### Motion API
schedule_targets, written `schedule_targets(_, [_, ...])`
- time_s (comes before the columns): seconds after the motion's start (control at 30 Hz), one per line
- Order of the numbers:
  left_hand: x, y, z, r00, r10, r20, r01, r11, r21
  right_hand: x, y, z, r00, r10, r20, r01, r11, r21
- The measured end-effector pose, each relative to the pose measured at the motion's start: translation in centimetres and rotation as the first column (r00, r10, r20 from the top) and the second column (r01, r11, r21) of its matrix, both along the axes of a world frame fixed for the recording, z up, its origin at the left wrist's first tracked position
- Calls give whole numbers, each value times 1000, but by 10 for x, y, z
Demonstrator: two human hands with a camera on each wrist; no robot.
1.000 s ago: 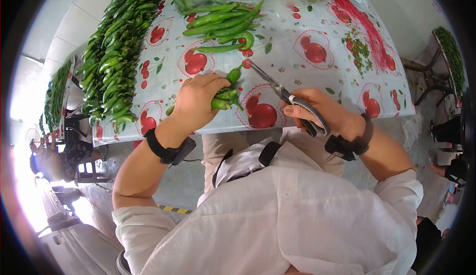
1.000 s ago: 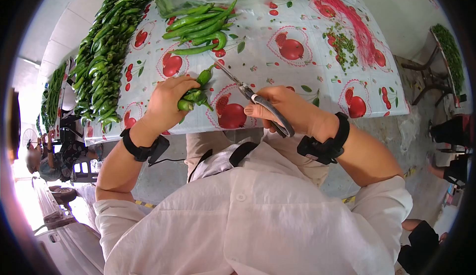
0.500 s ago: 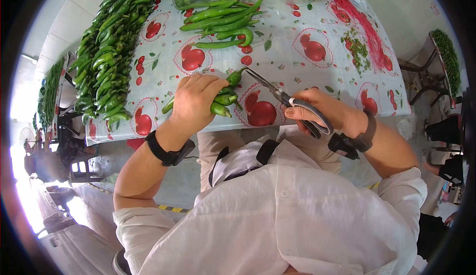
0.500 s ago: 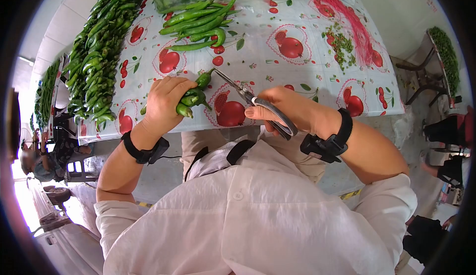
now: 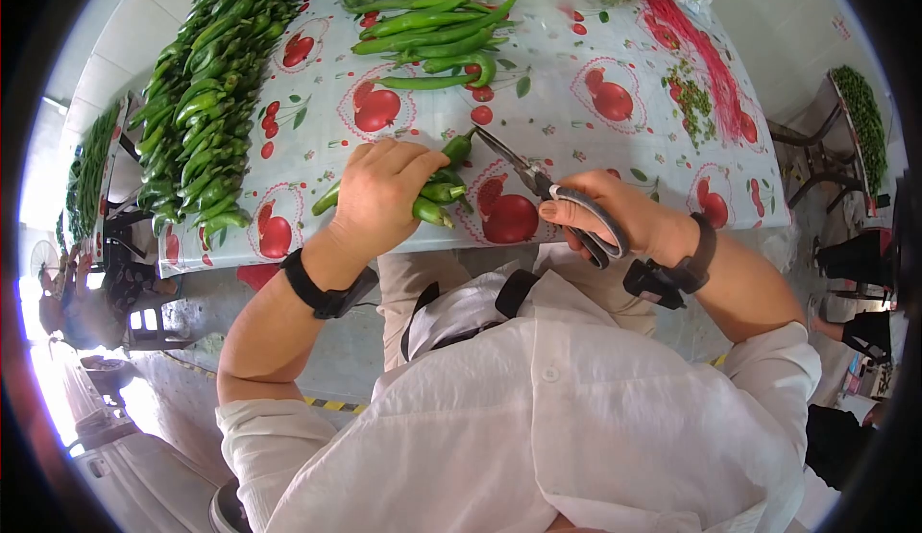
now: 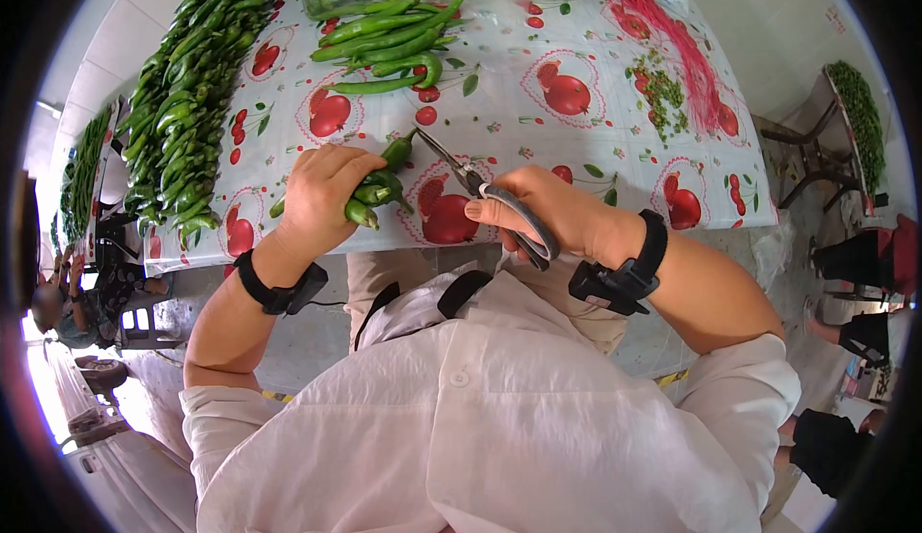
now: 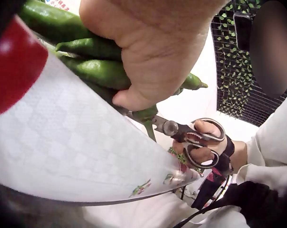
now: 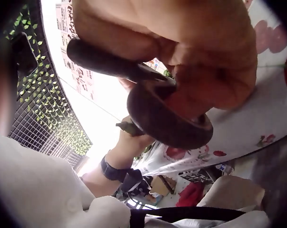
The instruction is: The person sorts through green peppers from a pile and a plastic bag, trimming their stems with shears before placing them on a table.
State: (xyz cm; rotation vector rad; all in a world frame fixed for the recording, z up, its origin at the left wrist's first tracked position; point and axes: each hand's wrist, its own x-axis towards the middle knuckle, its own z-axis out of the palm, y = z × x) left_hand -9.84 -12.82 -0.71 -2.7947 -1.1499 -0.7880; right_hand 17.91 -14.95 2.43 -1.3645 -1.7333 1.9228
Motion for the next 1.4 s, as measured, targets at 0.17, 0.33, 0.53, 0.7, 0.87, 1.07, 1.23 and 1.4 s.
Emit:
schedule_targets(0.17, [0, -1, 1, 1000, 5, -2, -5, 1000, -2, 2, -2, -5, 999, 24, 42, -28, 996, 90])
schedule_targets(0.33, [0, -1, 0, 1000, 12, -24, -12, 1000, -26, 4, -6, -6, 998, -53, -19, 54, 997, 61])
schedule_targets(0.53, [0, -1, 13, 999, -25, -41, 17, 982, -189, 20, -3, -10, 944, -231, -237, 273, 948, 163])
schedule_targets(0.7, [2, -2, 27, 969, -109, -220, 32, 944, -327, 35, 21, -11, 832, -381, -403, 490, 846, 209])
schedule_targets(0.87, [5, -5, 27, 928, -66, -366, -40, 961, -275, 37, 38, -28, 764, -416, -493, 597, 745, 297])
schedule_targets(1.07, [-7, 0, 17, 953, -39, -300, -12, 986, -168, 40, 46, -41, 702, -505, -502, 671, 705, 230])
schedule_targets(1.23, [-31, 4, 51, 986, 36, -165, -67, 980, -187, 48, 49, -43, 669, -519, -532, 672, 728, 133])
schedule_targets(1.4, [-81, -3, 80, 975, 207, -82, -217, 964, -156, 60, 51, -52, 642, -442, -626, 608, 791, 64])
